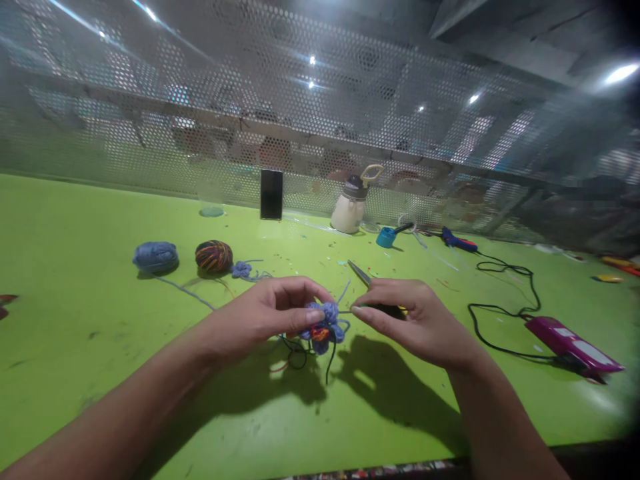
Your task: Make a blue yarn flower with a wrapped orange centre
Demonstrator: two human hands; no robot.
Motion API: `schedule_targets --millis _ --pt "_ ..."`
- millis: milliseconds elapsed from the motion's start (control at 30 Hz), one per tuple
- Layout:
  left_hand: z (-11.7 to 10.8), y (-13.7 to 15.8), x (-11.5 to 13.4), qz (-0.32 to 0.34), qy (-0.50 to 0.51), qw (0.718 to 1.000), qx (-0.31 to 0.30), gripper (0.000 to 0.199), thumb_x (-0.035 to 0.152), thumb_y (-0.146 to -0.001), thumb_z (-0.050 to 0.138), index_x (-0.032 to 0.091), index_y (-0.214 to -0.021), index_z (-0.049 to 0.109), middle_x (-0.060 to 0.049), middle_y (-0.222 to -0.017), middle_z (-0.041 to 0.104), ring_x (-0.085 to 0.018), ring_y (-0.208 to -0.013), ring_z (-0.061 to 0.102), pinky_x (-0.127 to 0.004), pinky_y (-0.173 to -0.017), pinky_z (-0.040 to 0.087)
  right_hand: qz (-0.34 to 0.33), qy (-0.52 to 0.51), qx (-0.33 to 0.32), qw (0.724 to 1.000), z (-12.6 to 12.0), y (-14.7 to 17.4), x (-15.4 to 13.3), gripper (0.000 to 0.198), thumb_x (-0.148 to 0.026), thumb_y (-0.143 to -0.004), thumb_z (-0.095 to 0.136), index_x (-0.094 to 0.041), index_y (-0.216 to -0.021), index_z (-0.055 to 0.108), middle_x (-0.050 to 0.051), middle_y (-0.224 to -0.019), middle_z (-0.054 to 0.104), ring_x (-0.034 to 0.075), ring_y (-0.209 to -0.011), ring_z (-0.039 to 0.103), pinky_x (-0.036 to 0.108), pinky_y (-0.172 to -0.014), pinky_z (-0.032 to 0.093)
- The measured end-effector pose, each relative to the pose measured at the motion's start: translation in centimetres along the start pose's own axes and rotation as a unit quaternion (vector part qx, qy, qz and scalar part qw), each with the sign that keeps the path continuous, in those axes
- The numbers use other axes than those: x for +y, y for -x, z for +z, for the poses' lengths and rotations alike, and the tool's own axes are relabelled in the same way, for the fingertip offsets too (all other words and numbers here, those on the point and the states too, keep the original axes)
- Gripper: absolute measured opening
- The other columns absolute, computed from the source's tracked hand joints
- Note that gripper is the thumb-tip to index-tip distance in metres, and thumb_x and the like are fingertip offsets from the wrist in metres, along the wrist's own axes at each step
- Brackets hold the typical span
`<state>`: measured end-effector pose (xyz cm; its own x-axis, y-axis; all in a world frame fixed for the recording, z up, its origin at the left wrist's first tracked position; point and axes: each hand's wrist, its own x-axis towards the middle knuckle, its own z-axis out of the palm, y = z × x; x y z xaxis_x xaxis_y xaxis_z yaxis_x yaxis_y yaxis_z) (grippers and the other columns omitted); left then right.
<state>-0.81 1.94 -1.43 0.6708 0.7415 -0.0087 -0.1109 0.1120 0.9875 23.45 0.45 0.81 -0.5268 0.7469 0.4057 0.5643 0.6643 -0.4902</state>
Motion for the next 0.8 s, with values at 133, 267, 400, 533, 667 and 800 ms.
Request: schedule_targets --millis 133,267,400,533,667,800 --pt "0.0 0.0 -0.1 0.009 -0.017 1.000 0.010 0.016 0.030 -0.086 0.070 0.017 -0.093 0.069 0.001 -0.081 0.068 -0.009 -0.073 0.058 -0.024 -0.070 0.043 0.034 0.009 -0.015 0.999 -0.1 0.1 -0.1 0.027 -0.033 -0.091 0.061 -0.014 -0.077 0.074 0.004 -0.066 0.065 0.013 -0.062 0.055 0.028 -0.059 0.040" --pt "-0.1 0.0 -0.2 0.011 -0.004 1.000 0.019 0.017 0.031 -0.085 0.072 0.016 -0.092 0.068 0.001 -0.081 0.067 -0.010 -0.073 0.056 -0.025 -0.069 0.042 0.106 0.035 -0.025 0.993 0.0 0.1 0.4 0.033 -0.039 -0.091 0.058 -0.015 -0.073 0.071 0.005 -0.067 0.063 0.015 -0.063 0.054 0.030 -0.060 0.038" --pt "0.0 -0.1 -0.4 0.025 0.002 0.999 0.041 0.018 0.033 -0.084 0.072 0.017 -0.091 0.067 0.001 -0.081 0.065 -0.010 -0.073 0.054 -0.025 -0.068 0.038 0.212 -0.112 0.092 0.967 0.4 0.2 0.3 0.037 -0.050 -0.085 0.063 -0.016 -0.072 0.070 -0.002 -0.056 0.046 0.011 -0.052 0.038 0.027 -0.051 0.029" --pt "0.2 -0.3 -0.5 0.046 -0.010 0.998 0.050 0.018 0.034 -0.085 0.070 0.018 -0.092 0.067 0.000 -0.083 0.065 -0.012 -0.075 0.054 -0.028 -0.071 0.038 0.229 -0.350 0.123 0.900 1.6 0.3 -0.7 0.038 -0.052 -0.074 0.076 -0.016 -0.084 0.072 -0.005 -0.057 0.040 0.008 -0.050 0.028 0.025 -0.047 0.021" --pt "0.6 -0.4 -0.4 0.039 -0.017 0.997 0.064 0.018 0.033 -0.084 0.070 0.017 -0.090 0.066 -0.001 -0.083 0.063 -0.013 -0.074 0.053 -0.028 -0.069 0.037 0.207 -0.398 0.026 0.893 3.0 0.3 -1.1 0.026 -0.039 -0.073 0.081 -0.018 -0.087 0.075 -0.003 -0.061 0.050 0.009 -0.054 0.033 0.024 -0.050 0.025" --pt "1.0 -0.5 -0.3 0.026 -0.005 0.996 0.080 0.018 0.033 -0.082 0.071 0.016 -0.087 0.066 -0.001 -0.081 0.063 -0.014 -0.072 0.053 -0.028 -0.068 0.038 0.214 -0.431 -0.005 0.877 3.6 0.3 -0.5 0.022 -0.036 -0.074 0.081 -0.017 -0.084 0.073 -0.003 -0.064 0.050 0.008 -0.054 0.031 0.024 -0.050 0.025"
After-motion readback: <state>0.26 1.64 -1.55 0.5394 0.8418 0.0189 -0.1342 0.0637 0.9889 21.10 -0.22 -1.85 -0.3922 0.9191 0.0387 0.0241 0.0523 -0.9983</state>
